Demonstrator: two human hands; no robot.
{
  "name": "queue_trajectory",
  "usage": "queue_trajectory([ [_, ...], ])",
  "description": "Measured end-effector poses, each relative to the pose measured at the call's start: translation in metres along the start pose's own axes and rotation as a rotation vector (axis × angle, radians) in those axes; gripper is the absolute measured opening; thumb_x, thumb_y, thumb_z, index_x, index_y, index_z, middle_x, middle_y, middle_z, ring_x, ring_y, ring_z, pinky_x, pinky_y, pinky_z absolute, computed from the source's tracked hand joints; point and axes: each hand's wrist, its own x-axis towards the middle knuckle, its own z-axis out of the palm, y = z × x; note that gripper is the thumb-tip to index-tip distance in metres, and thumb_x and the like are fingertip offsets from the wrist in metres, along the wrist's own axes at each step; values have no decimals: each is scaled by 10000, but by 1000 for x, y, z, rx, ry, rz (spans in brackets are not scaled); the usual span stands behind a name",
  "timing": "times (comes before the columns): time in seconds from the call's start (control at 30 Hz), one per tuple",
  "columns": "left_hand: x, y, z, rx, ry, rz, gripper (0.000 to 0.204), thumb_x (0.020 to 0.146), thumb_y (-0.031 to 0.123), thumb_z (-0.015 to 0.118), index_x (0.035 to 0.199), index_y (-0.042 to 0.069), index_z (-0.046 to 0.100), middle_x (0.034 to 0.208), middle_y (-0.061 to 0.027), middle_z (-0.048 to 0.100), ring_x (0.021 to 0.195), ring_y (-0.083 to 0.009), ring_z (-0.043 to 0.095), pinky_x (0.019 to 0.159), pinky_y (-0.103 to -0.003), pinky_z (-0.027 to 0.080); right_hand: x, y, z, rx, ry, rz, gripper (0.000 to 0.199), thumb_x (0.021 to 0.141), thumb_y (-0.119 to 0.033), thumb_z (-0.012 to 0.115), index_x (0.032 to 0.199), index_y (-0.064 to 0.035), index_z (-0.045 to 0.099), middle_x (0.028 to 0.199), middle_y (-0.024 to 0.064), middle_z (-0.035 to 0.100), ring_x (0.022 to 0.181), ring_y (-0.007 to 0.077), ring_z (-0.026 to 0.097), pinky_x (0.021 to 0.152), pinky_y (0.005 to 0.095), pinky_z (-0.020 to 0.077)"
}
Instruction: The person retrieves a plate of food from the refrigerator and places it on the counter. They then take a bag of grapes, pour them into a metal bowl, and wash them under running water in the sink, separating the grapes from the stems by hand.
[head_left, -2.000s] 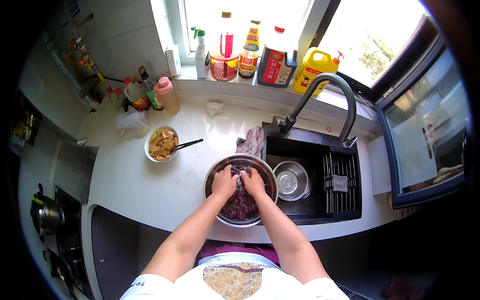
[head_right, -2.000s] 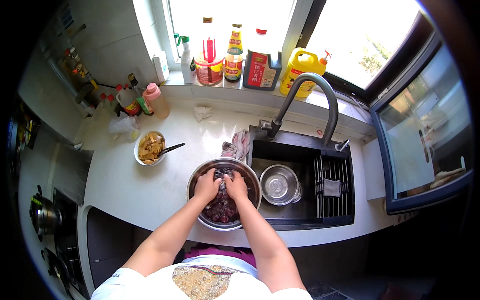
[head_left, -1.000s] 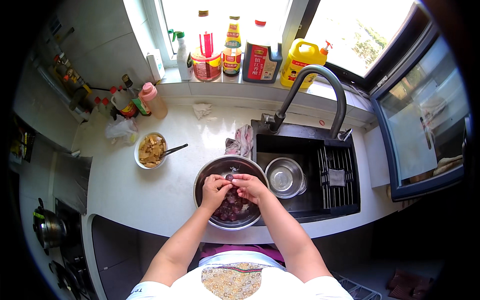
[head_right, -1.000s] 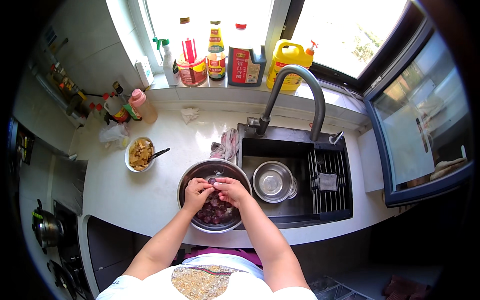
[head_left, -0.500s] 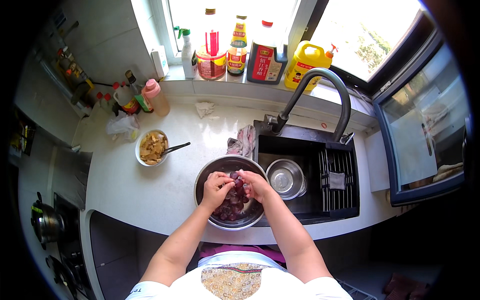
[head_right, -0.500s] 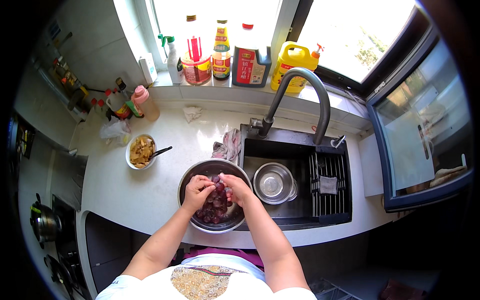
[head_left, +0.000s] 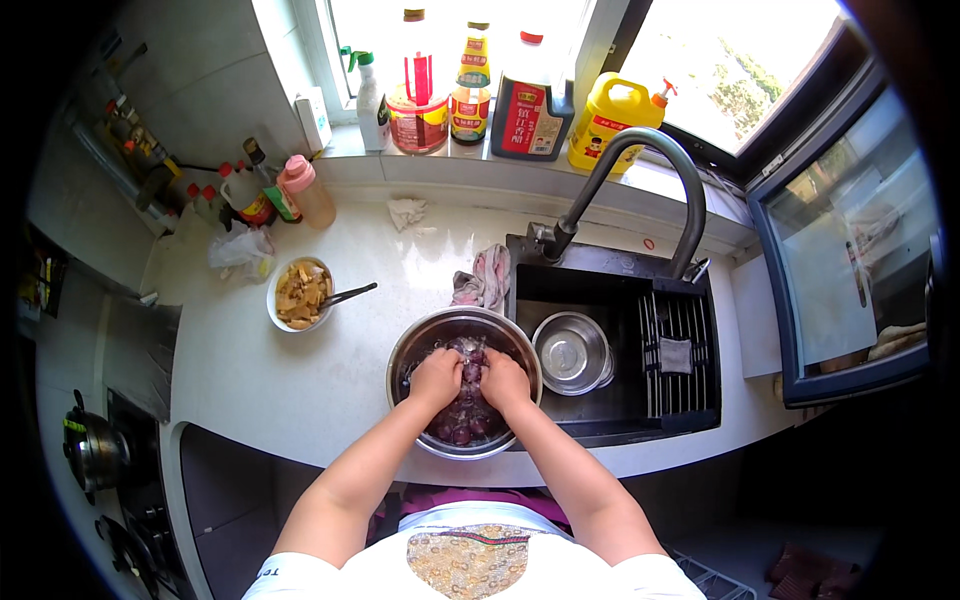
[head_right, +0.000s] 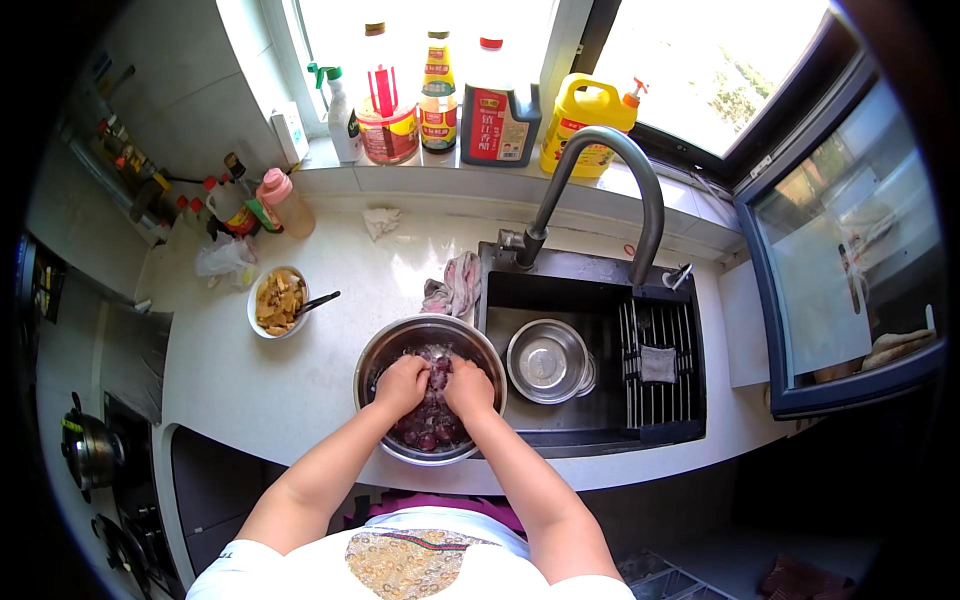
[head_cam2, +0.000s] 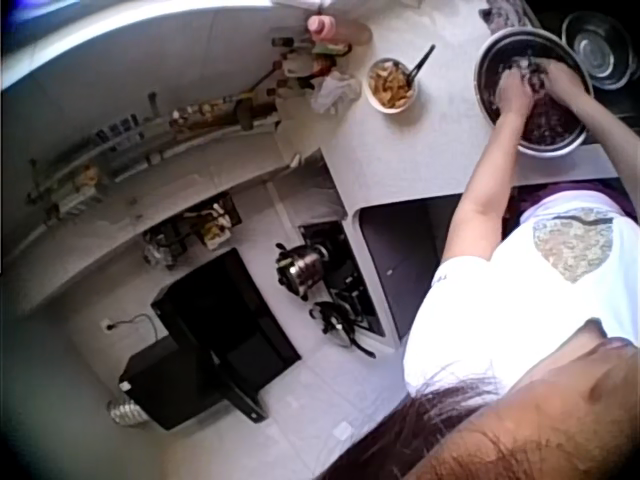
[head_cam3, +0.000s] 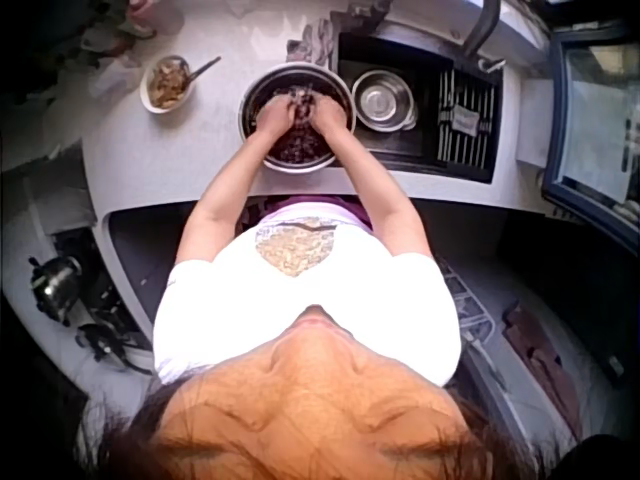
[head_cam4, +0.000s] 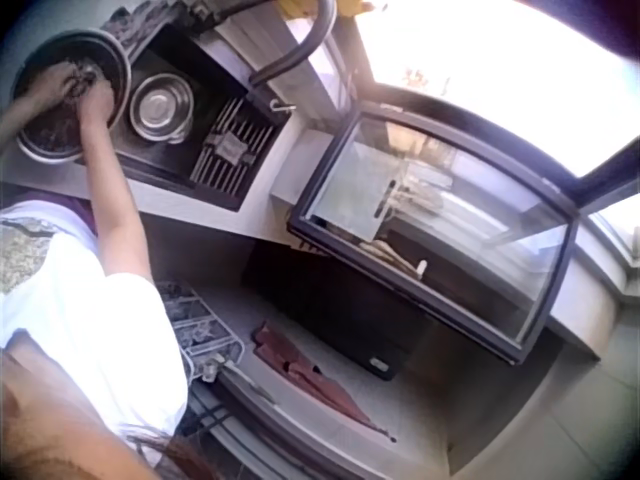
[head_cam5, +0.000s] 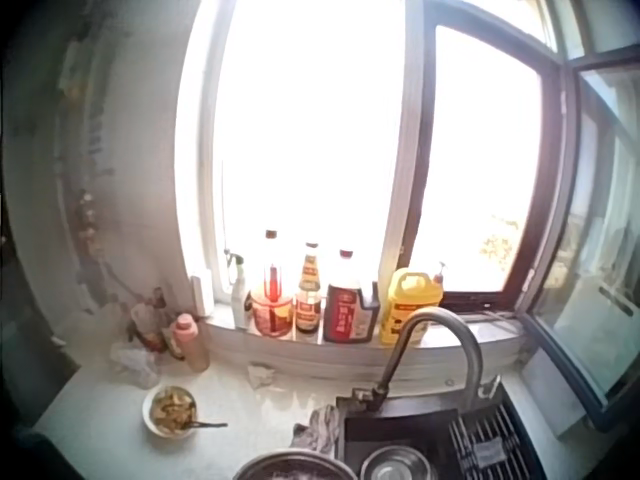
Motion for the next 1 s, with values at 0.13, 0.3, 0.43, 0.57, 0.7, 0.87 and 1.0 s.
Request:
queue_trajectory([
  [0.13, 6, -3, 3, 82, 22, -193, 119, 802, 133, 575, 870, 81, 658, 874, -147, 661, 828, -337, 633, 753, -430, 504, 9, 5, 5, 195, 121, -57, 431, 763, -82, 577, 1193, -77, 561, 1165, 210, 560, 1075, 364, 543, 930, 418, 437],
  [0.3, 4, -11, 0, -201, -20, -7, 100, 758, 50, 642, 853, 31, 667, 857, -154, 665, 808, -292, 655, 732, -354, 516, 29, 19, 11, 584, -331, -279, 568, 684, -37, 620, 1246, -40, 537, 1148, 117, 593, 1050, 230, 565, 937, 307, 420],
  [0.43, -9, -9, -11, -472, 50, 184, 109, 750, -37, 645, 837, 24, 672, 895, -121, 655, 860, -233, 634, 739, -315, 505, 31, 31, 0, 1161, -427, 134, 367, 865, -297, 618, 1129, -42, 628, 974, 14, 626, 861, 101, 545, 798, 246, 427],
  [0.57, -14, 3, -18, -457, 153, 190, 84, 760, -16, 659, 832, 22, 677, 814, -113, 639, 782, -227, 632, 693, -304, 501, 21, 22, -9, 950, -561, 120, 294, 851, -287, 640, 1028, -54, 670, 863, 5, 627, 746, 90, 515, 737, 239, 428],
  [0.7, -12, 5, -16, -428, 160, 192, 79, 758, -9, 654, 823, 29, 680, 800, -109, 636, 740, -234, 628, 661, -306, 498, 22, 25, -12, 1091, -497, 178, 274, 855, -190, 632, 1084, -41, 637, 898, 2, 624, 766, 92, 532, 734, 231, 434],
  [0.87, -12, 3, -13, -401, 188, 179, 70, 761, 12, 639, 816, 36, 675, 766, -103, 628, 711, -240, 623, 657, -308, 495, 12, 20, -27, 1106, -538, 78, 332, 868, -187, 628, 1165, -43, 597, 941, -1, 625, 838, 85, 550, 774, 225, 438],
  [1.0, -11, 7, -11, -550, 79, -31, 78, 787, 38, 641, 855, 4, 660, 787, -76, 648, 739, -152, 620, 664, -268, 484, 10, 20, -16, 966, -486, -72, 376, 920, -278, 568, 1215, -44, 565, 915, 7, 622, 809, 74, 551, 764, 216, 437],
])
